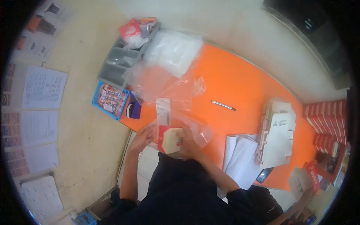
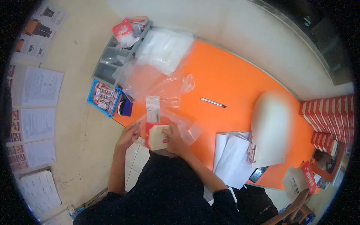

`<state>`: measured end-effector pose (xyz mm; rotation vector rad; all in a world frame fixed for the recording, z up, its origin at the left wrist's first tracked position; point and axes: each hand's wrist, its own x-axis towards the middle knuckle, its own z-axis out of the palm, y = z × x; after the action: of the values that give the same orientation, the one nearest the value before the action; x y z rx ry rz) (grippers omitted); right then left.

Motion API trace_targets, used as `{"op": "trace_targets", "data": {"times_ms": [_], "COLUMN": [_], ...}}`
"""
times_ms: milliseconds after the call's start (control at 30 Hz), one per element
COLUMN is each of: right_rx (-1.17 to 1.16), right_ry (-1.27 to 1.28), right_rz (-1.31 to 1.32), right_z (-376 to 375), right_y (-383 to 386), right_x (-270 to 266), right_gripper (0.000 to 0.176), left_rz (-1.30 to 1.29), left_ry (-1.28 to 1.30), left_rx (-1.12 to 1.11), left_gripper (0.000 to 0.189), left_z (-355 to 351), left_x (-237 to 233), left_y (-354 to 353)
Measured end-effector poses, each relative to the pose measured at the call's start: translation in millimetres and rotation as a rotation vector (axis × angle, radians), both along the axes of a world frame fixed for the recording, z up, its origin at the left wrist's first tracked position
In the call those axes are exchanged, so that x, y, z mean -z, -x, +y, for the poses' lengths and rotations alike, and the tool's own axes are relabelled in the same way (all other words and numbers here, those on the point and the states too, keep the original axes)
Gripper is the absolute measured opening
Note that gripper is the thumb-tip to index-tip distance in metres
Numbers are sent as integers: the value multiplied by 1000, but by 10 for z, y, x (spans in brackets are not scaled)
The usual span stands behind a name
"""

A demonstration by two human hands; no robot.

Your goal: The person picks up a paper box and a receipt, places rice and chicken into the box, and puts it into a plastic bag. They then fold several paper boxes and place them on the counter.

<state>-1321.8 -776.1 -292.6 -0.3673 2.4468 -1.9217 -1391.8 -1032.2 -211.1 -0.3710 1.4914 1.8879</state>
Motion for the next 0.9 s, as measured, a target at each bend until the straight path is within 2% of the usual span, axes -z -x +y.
{"op": "trace_targets", "data": {"times_ms": [67, 133, 200, 233, 267, 333, 400, 467, 567, 600, 667, 767, 867, 900], "right_rx": [-86, -122, -113, -114, -163, -247, -164, -51, -106, -146, -223, -379, -645, -527], "right_ry": [-407, -799, -873, -915, -1061, -1335, -1252, -1045, -1007, -1030, -1113, -1001, -579, -513], "right_rz": [-23, -111, -278, -336, -267, -100, -34, -35, -185, -243, -344, -397, -373, -245], "right_z": [165, 297, 321, 349, 370, 434, 536, 635, 895, 988, 979, 893, 521, 418], "right_y": [-33, -80, -138, -97, -109, -240, -113, 105, -80, -172, -145, -6, 557, 713], "right_x": [-74, -671, -754, -769, -701, -270, -189, -248, -740, -980, -2006, -2393, -2803, -2780], "right_gripper": [78, 64, 58, 55, 52, 45, 51, 57, 67, 72, 59, 48, 41, 30], "left_rz": [-7, 50, -40, -60, -80, -174, -191, -66, 117, 244, 488, 534, 620, 606], "left_ry": [-37, -20, 37, 43, 49, -227, -475, -410, -237, -247, -264, -61, 68, 137], "left_rx": [30, -14, -173, -144, -113, 57, 37, -70, -242, -223, -175, 3, 302, 412], "left_gripper": [36, 38, 39, 40, 41, 45, 49, 52, 59, 60, 63, 63, 57, 51], "left_z": [-69, 84, 396, 526, 656, 761, 818, 827, 903, 919, 973, 1106, 851, 664], "left_x": [-298, -557, -646, -562, -482, -544, -849, -944, -1102, -1126, -1139, -1052, -1275, -1471], "left_y": [-79, -193, -298, -405, -517, -614, -489, -193, 141, 180, 227, 186, 361, 476]}}
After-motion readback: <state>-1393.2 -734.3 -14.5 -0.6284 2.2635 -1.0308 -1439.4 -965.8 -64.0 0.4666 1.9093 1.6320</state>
